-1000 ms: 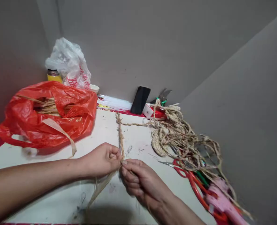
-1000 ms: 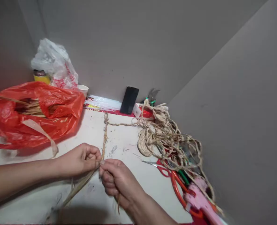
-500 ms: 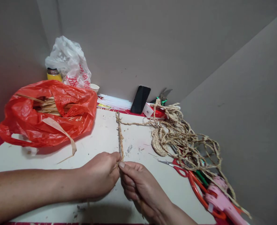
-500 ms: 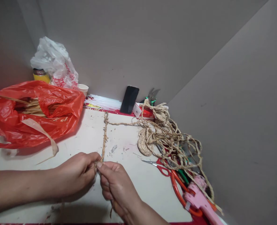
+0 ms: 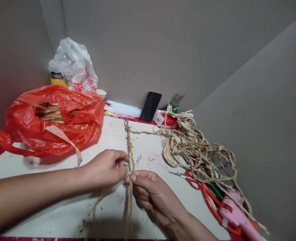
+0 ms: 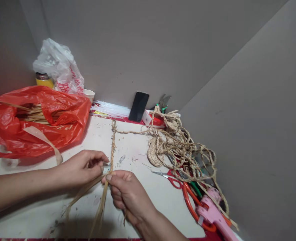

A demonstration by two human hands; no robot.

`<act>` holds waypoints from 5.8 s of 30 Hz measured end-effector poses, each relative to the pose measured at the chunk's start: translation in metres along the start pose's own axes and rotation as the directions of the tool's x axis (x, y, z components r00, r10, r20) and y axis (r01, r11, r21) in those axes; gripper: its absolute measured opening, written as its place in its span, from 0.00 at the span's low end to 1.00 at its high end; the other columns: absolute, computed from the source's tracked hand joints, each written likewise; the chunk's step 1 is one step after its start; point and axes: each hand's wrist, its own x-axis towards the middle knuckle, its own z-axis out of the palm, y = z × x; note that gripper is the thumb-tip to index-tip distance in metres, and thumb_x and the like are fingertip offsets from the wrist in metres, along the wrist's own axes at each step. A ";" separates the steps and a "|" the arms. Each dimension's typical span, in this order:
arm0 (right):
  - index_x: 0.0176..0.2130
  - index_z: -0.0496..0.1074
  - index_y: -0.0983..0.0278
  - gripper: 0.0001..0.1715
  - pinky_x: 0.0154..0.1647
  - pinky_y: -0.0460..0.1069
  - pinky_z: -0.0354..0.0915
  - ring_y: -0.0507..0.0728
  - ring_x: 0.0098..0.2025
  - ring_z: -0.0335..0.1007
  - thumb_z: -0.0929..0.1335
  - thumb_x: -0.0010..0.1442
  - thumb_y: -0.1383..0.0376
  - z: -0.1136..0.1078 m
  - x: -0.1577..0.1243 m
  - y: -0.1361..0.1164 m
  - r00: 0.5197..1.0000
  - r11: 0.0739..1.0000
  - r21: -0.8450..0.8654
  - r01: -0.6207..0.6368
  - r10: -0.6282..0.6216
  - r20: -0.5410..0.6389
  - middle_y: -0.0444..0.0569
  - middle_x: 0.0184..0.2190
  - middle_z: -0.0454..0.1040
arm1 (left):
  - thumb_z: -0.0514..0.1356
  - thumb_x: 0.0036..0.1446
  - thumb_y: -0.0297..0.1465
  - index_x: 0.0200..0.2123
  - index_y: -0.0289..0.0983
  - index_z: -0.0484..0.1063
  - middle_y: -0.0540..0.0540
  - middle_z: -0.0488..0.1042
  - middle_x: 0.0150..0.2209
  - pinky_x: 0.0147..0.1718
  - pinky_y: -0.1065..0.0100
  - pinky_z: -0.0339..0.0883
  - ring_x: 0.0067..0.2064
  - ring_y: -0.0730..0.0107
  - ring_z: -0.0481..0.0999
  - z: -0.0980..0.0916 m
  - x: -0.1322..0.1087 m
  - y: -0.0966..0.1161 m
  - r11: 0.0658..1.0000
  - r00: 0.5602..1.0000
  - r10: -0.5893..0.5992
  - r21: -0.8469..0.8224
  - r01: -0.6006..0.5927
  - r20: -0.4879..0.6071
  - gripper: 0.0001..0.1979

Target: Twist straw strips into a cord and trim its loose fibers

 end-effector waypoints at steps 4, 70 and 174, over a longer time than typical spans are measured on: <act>0.26 0.70 0.68 0.17 0.13 0.42 0.33 0.42 0.13 0.33 0.73 0.49 0.56 -0.001 0.001 -0.002 0.999 1.000 -0.024 -0.004 0.005 0.043 0.31 0.11 0.47 | 0.52 0.50 0.30 0.34 0.35 0.66 0.52 0.66 0.23 0.27 0.73 0.58 0.25 0.75 0.65 0.010 0.008 -0.011 0.948 0.990 -0.044 -0.306 0.084 0.134 0.08; 0.27 0.69 0.65 0.19 0.19 0.44 0.45 0.48 0.19 0.47 0.63 0.60 0.54 -0.003 -0.009 -0.014 0.990 0.741 -0.659 0.131 -0.128 0.053 0.39 0.16 0.56 | 0.54 0.45 0.30 0.17 0.34 0.65 0.56 0.59 0.14 0.17 0.74 0.42 0.17 0.82 0.50 0.014 0.010 -0.020 0.951 0.986 -0.112 -0.275 0.142 0.123 0.08; 0.26 0.65 0.64 0.18 0.29 0.45 0.54 0.51 0.27 0.57 0.61 0.63 0.58 -0.009 -0.010 -0.019 0.945 0.390 -0.890 0.235 -0.306 0.115 0.43 0.23 0.64 | 0.52 0.52 0.32 0.19 0.36 0.61 0.56 0.55 0.18 0.21 0.73 0.47 0.22 0.78 0.52 0.008 0.005 -0.018 0.995 0.990 -0.006 -0.100 0.020 0.142 0.11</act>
